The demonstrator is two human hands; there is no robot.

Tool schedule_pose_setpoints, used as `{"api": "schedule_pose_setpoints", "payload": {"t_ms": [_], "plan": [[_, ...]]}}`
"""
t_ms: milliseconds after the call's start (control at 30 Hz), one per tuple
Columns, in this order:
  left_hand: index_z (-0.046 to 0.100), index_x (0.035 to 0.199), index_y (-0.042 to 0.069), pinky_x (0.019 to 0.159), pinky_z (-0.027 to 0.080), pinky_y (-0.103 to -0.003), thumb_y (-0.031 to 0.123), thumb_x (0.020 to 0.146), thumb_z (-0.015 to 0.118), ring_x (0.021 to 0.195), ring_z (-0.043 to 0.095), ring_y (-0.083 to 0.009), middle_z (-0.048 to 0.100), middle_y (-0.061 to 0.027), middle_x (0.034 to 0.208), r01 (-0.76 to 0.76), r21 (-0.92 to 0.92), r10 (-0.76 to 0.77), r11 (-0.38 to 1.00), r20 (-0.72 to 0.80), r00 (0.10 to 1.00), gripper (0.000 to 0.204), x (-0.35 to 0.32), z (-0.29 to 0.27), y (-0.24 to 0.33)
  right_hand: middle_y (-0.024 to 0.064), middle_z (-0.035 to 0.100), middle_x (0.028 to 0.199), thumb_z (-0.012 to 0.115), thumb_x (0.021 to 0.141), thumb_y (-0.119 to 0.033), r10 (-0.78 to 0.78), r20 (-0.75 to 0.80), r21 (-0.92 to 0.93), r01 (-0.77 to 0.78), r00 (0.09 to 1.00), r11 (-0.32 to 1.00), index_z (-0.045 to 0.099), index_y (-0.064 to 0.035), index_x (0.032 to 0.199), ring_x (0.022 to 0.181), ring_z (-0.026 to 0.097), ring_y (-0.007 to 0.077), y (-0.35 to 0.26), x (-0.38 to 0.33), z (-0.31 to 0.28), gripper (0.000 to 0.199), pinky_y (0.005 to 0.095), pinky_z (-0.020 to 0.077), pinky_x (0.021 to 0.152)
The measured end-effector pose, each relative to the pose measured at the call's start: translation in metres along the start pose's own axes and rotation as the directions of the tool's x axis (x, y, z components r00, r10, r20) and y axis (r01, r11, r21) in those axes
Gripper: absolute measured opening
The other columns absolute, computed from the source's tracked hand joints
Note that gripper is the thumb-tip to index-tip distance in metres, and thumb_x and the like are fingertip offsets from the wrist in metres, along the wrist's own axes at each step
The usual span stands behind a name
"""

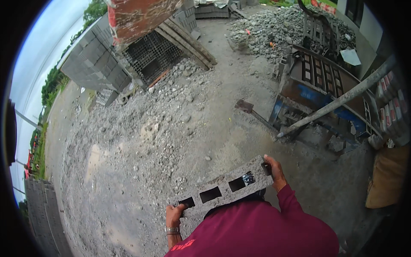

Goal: The person picks up a concrete block from a pile, carries it across a gravel area, and places it onto a stack, repeating this action with several blocks.

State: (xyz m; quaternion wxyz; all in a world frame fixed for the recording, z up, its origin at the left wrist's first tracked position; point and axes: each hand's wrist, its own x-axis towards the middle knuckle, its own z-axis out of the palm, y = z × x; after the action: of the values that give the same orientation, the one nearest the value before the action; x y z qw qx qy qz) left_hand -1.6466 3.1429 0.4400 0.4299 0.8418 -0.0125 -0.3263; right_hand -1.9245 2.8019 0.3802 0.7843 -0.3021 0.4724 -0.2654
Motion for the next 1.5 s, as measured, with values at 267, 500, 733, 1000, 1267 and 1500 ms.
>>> {"api": "schedule_pose_setpoints", "payload": {"t_ms": [267, 500, 733, 1000, 1267, 1500], "plan": [[0.052, 0.048, 0.003, 0.04, 0.037, -0.03, 0.017, 0.065, 0.072, 0.043, 0.049, -0.0113, 0.052, -0.0025, 0.05, -0.121, 0.141, 0.102, 0.983, 0.136, 0.985, 0.03, 0.265, 0.088, 0.206, 0.0061, 0.067, 0.092, 0.059, 0.089, -0.033, -0.121, 0.037, 0.302, 0.104, 0.992, 0.948, 0.066, -0.003, 0.1, 0.079, 0.063, 0.0171, -0.111, 0.235, 0.067, 0.033, 0.0292, 0.0487, 0.072], [0.051, 0.051, 0.003, 0.04, 0.032, -0.029, 0.018, 0.065, 0.072, 0.045, 0.042, -0.0089, 0.05, 0.0, 0.051, -0.174, 0.169, 0.144, 0.97, 0.176, 0.974, 0.029, 0.453, 0.16, 0.4, 0.0085, 0.067, 0.093, 0.06, 0.088, -0.036, -0.145, -0.076, 0.292, 0.161, 0.987, 0.943, 0.065, -0.0016, 0.105, 0.079, 0.064, 0.018, -0.226, 0.441, 0.144, 0.039, 0.029, 0.0496, 0.069], [0.069, 0.079, -0.006, 0.053, 0.044, -0.027, 0.015, 0.069, 0.069, 0.061, 0.058, -0.012, 0.066, -0.0051, 0.072, -0.215, 0.122, 0.173, 0.969, 0.287, 0.942, 0.024, 0.603, 0.245, 0.604, 0.0078, 0.067, 0.087, 0.06, 0.087, -0.04, -0.058, -0.124, 0.173, 0.079, 0.991, 0.982, 0.067, -0.0019, 0.099, 0.069, 0.064, 0.0171, -0.321, 0.673, 0.19, 0.041, 0.0279, 0.0503, 0.063], [0.07, 0.088, -0.009, 0.059, 0.048, -0.028, 0.017, 0.068, 0.068, 0.068, 0.061, -0.0129, 0.068, -0.0075, 0.081, -0.276, 0.18, 0.192, 0.944, 0.378, 0.906, 0.033, 0.816, 0.393, 0.811, 0.0088, 0.067, 0.085, 0.057, 0.088, -0.044, -0.185, -0.294, 0.263, 0.265, 0.938, 0.928, 0.066, 0.0, 0.099, 0.067, 0.064, 0.0172, -0.477, 0.887, 0.252, 0.046, 0.0285, 0.0512, 0.063], [0.068, 0.075, -0.008, 0.049, 0.042, -0.028, 0.016, 0.068, 0.069, 0.055, 0.052, -0.0086, 0.061, -0.0015, 0.066, -0.42, 0.238, 0.27, 0.876, 0.481, 0.834, 0.025, 0.973, 0.572, 1.027, 0.0073, 0.065, 0.068, 0.048, 0.096, -0.044, -0.111, -0.355, 0.275, 0.218, 0.928, 0.937, 0.065, -0.0077, 0.083, 0.049, 0.059, 0.0158, -0.671, 1.058, 0.237, 0.042, 0.0296, 0.0478, 0.043], [0.064, 0.065, -0.005, 0.046, 0.036, -0.028, 0.016, 0.068, 0.071, 0.052, 0.047, -0.0077, 0.057, 0.0008, 0.061, -0.399, 0.199, 0.278, 0.895, 0.449, 0.849, 0.022, 1.1, 0.754, 1.186, 0.0092, 0.066, 0.107, 0.056, 0.091, -0.038, -0.244, -0.267, 0.353, 0.33, 0.932, 0.875, 0.06, 0.004, 0.117, 0.093, 0.065, 0.0174, -0.823, 1.283, 0.203, 0.049, 0.0282, 0.0501, 0.08]]}}
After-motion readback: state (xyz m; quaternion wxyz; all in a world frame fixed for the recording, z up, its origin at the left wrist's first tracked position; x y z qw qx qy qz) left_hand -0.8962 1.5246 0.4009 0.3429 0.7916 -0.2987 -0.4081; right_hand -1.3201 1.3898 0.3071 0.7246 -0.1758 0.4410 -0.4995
